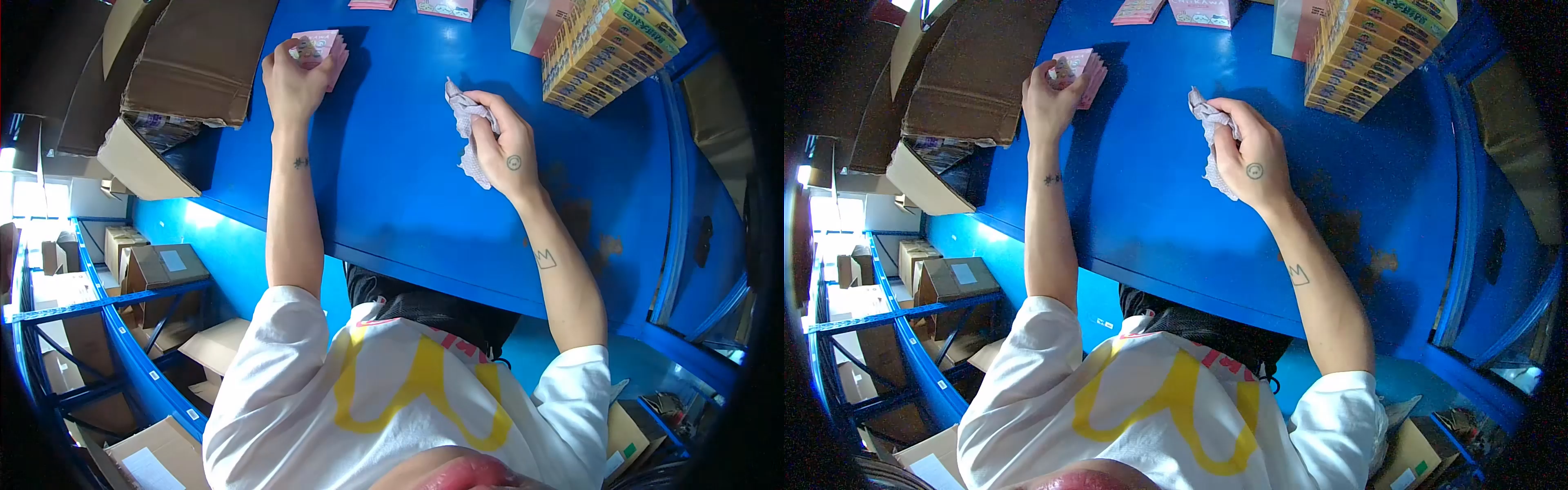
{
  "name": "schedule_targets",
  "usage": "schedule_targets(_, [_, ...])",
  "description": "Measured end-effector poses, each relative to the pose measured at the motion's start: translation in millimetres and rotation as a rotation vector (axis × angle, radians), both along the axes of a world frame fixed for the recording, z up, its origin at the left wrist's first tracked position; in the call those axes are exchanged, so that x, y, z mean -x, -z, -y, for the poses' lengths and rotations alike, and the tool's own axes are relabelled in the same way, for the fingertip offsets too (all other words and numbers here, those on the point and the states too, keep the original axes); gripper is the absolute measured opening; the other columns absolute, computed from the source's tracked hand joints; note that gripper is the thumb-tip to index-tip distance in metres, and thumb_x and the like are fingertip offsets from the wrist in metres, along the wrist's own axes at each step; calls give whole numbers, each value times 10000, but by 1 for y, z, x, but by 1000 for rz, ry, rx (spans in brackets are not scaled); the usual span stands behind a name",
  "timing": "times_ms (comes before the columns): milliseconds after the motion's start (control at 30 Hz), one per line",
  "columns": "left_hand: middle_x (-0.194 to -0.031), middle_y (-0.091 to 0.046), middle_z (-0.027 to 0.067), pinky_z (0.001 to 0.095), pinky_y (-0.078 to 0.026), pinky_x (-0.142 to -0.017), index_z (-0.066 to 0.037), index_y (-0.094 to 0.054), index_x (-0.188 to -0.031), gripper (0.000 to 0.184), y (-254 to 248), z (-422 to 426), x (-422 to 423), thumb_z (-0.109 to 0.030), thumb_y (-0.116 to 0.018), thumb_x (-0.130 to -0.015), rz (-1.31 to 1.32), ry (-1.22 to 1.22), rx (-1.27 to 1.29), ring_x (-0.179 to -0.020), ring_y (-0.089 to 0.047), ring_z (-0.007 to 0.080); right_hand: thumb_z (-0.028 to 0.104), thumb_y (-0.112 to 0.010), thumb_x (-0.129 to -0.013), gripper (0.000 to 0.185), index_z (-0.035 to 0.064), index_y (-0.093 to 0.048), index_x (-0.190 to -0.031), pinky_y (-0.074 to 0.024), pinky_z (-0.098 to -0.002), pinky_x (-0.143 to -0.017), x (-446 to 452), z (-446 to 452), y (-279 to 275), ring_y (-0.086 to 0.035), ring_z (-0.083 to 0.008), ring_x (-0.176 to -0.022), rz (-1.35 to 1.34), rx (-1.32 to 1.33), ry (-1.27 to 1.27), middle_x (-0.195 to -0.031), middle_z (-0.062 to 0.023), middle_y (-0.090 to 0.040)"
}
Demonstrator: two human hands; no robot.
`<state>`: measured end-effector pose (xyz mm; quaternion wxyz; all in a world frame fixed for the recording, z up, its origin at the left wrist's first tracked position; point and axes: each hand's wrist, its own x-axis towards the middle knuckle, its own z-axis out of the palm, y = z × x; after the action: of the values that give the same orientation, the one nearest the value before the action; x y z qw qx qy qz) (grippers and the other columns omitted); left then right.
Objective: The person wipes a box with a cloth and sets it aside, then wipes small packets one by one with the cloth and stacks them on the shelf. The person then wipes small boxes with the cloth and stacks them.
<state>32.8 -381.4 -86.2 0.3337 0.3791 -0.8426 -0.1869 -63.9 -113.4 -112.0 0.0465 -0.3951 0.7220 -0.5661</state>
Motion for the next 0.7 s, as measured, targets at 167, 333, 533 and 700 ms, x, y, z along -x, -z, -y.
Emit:
schedule_targets(167, [-1194, -556, 234, 409, -538, -829, -7, -566, -1266, 639, 5, -2, 3, -386, -724, -776, -71, 5, 35, -1028, -617, 345, 9, -557, -873, 282, 0, -624, -1147, -562, -316, -631, 1, 0, 3, -681, -283, -766, -37, 17, 3, -1069, -187, -684])
schedule_targets(333, [-1241, -546, 223, 416, -566, -805, -10, -603, -1219, 587, -9, -16, 5, -374, -720, -774, -258, 25, 313, -1071, -600, 381, 6, -560, -870, 260, 9, -631, -1121, -539, -315, -608, 5, 2, 6, -671, -257, -730, -65, 47, 33, -1039, -166, -694])
schedule_targets(533, [-1168, -611, 193, 418, -496, -891, -4, -662, -1105, 431, -35, -16, 71, -299, -667, -791, 104, 313, 359, -1040, -600, 365, -3, -568, -856, 244, 18, -632, -1090, -516, -327, -581, 2, 1, 6, -657, -249, -697, -89, 67, 72, -1008, -145, -700])
schedule_targets(700, [-970, -690, 227, 444, -510, -819, 12, -700, -1007, 504, -61, 24, 152, -444, -583, -828, 678, 329, 310, -915, -639, 414, -6, -596, -816, 205, 23, -625, -1016, -512, -345, -572, 4, 2, 9, -641, -281, -672, -163, 156, 65, -948, -133, -693])
